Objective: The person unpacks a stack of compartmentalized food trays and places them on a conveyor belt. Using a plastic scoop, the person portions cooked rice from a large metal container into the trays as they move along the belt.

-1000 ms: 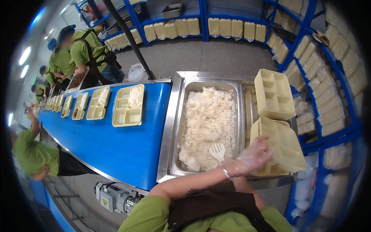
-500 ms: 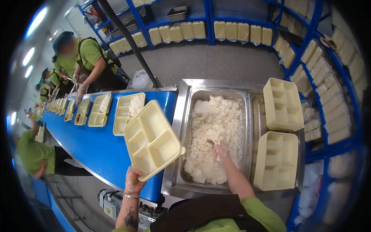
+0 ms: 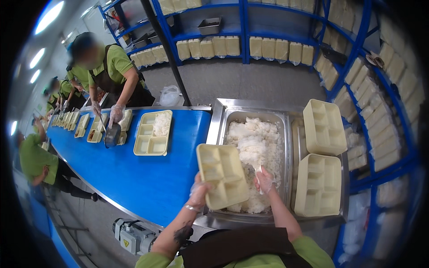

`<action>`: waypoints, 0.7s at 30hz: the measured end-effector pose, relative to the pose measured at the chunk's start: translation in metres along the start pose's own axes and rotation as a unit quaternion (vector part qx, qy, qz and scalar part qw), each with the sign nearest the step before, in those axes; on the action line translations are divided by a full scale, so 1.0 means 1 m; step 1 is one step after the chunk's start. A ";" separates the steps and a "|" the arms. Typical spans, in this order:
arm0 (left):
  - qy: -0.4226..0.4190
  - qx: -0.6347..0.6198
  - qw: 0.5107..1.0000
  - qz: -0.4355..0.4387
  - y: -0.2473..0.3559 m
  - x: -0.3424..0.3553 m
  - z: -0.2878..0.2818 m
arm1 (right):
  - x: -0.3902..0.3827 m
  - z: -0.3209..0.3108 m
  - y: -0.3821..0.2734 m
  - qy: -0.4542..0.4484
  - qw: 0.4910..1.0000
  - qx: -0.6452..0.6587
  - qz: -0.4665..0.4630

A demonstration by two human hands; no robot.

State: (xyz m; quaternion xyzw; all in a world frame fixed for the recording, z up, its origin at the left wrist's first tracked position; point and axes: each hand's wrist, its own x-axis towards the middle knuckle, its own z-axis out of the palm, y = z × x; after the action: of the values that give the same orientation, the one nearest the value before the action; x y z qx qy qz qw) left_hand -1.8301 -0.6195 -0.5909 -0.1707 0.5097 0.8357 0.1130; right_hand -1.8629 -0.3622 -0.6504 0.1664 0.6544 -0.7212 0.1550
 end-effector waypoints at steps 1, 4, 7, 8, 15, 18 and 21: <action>-0.019 -0.012 1.000 0.010 -0.013 0.013 0.006 | -0.005 0.006 -0.006 0.019 0.999 -0.044 0.003; 0.001 -0.029 1.000 -0.011 -0.025 0.023 0.043 | -0.007 0.012 0.002 0.147 0.828 -0.477 -0.257; 0.010 -0.072 0.997 -0.028 -0.033 0.022 0.051 | -0.016 0.027 -0.009 0.130 0.773 -0.611 -0.111; 0.013 -0.085 0.996 -0.033 -0.034 0.021 0.051 | -0.023 0.027 -0.020 0.127 0.784 -0.600 -0.092; -0.065 -0.071 0.995 -0.006 -0.025 0.008 0.010 | -0.070 0.008 -0.064 0.011 0.991 -0.126 -0.033; -0.104 -0.099 0.990 0.006 -0.025 0.003 0.002 | -0.074 0.003 -0.062 -0.067 0.989 -0.126 0.037; -0.119 -0.165 0.979 0.010 -0.017 -0.008 0.004 | -0.080 0.001 -0.044 -0.087 0.981 -0.167 0.052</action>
State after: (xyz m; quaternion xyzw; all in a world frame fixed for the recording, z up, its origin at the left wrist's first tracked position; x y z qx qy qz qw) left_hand -1.8177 -0.6084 -0.5998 -0.0813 0.3496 0.9236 0.1348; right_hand -1.8111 -0.3585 -0.5754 0.1087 0.7397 -0.6046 0.2747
